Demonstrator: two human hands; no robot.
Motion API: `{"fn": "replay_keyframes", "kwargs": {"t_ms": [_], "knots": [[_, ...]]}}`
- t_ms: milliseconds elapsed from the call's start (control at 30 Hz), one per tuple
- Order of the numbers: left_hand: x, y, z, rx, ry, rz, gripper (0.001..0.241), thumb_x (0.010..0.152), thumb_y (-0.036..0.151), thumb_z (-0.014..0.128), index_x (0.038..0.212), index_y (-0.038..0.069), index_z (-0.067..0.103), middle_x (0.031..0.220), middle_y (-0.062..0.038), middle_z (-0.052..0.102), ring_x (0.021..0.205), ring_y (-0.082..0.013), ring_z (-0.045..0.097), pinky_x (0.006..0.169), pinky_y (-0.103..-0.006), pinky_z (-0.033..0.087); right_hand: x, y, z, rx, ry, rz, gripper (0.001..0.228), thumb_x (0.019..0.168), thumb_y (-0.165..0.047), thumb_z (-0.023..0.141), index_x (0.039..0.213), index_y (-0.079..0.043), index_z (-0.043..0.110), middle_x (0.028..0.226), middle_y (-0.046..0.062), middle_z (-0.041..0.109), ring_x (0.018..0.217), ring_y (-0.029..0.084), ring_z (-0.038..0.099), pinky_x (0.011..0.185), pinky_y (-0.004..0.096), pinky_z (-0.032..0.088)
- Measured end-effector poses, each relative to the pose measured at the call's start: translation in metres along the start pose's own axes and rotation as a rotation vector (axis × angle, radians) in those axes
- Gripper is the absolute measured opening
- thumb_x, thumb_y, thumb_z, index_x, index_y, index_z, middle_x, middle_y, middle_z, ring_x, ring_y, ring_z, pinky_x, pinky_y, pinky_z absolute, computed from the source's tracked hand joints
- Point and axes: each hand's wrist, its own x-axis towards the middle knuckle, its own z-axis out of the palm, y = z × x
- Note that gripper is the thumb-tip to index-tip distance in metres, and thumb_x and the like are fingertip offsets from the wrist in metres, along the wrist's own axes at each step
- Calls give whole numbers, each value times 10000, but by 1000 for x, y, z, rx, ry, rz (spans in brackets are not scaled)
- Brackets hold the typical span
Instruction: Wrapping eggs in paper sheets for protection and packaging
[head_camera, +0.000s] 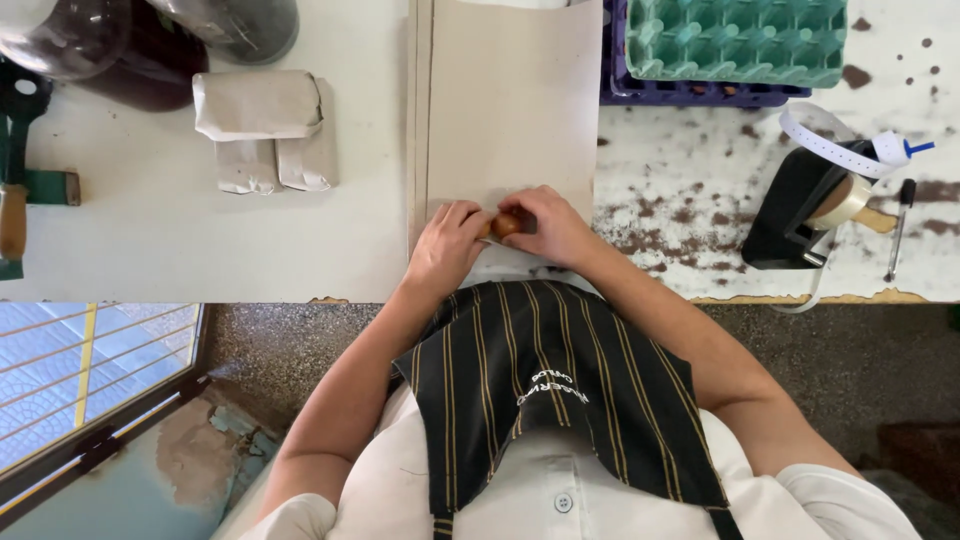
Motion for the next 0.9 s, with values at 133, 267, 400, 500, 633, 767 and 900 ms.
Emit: {"fn": "replay_keyframes", "kwargs": {"t_ms": [133,267,400,500,633,767,900], "knots": [[0,6,-19,-56,-72,-32,511,909,95,929,1393,150,772,1328,-84,664,1254,-375,713,1140,-441,627,2,-3,-2,55,15,-8,539,870,-348,1055,1328,-162,841,1189,89,858,1219,387,784,1114,508,622],[3,12,-25,68,-79,55,453,942,79,883,1367,161,752,1296,-82,580,1208,-373,700,1125,-450,620,6,-2,-10,127,-19,-30,493,864,-373,1042,1285,-192,859,1147,90,856,1162,403,785,1086,524,629],[10,14,-33,90,-83,134,487,994,133,804,1473,163,720,1253,-94,543,1184,-350,667,1063,-407,626,12,3,-15,155,-74,-30,503,810,-327,1047,1241,-167,845,1125,111,855,1151,412,790,1078,535,633],[12,15,-32,190,-46,171,640,966,236,869,1582,243,699,1209,-68,558,1093,-311,670,887,-390,668,15,6,-16,203,-99,-14,486,803,-297,1041,1225,-160,842,1124,127,851,1155,431,788,1079,550,631],[22,30,-43,311,29,220,524,1092,158,699,1574,365,693,1106,-45,505,965,-285,630,613,-407,609,20,5,-27,203,-184,-43,483,848,-320,1032,1219,-120,795,1170,118,778,1126,387,794,1031,511,648],[31,38,-57,314,117,281,370,1158,124,607,1424,343,744,1022,-55,508,908,-302,631,667,-389,576,36,-20,-65,138,-316,10,517,906,-295,1002,1312,-50,797,1238,183,791,1086,412,816,969,510,670],[29,36,-57,307,59,205,372,1120,184,690,1418,401,738,997,-44,480,936,-298,651,560,-388,612,100,-42,-157,42,219,86,151,1077,-315,894,1209,-249,860,986,-22,816,918,175,809,854,322,652]]}}
